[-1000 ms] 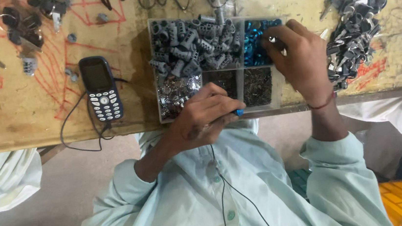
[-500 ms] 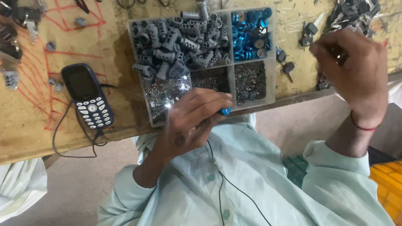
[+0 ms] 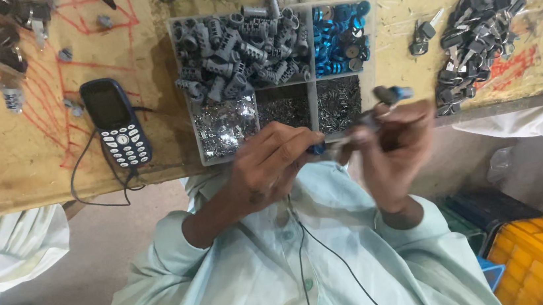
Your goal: The person sits at a workbench assembling padlocks. They pick small metal pins, springs and lock components from a compartment tray, fit them into padlock bodies by hand, and place finished assemblies on the bench beside the tray.
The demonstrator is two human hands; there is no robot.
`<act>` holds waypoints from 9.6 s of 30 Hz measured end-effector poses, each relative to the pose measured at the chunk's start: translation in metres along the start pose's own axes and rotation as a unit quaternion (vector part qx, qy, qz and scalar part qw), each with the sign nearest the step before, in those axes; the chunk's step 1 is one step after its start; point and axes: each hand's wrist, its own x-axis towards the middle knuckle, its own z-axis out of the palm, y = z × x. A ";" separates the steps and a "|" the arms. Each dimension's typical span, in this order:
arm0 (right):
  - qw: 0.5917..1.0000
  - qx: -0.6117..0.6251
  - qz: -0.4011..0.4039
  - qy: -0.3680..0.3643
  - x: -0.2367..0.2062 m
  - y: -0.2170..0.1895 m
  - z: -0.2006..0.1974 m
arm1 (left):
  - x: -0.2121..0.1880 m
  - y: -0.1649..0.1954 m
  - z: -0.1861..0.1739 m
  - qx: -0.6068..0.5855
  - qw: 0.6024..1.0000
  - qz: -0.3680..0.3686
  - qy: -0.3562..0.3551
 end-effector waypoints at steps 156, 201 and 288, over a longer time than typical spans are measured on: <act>0.704 -0.634 -0.087 -0.309 0.071 -0.022 0.004 | -0.011 -0.003 0.007 -0.123 0.951 -0.273 0.075; 0.960 -0.067 0.155 -0.225 0.020 -0.019 -0.012 | 0.000 0.015 0.010 -0.213 0.938 -0.273 0.003; 0.898 -0.344 -0.141 -0.234 0.036 -0.012 0.010 | -0.005 0.008 0.008 -0.304 0.849 -0.430 0.045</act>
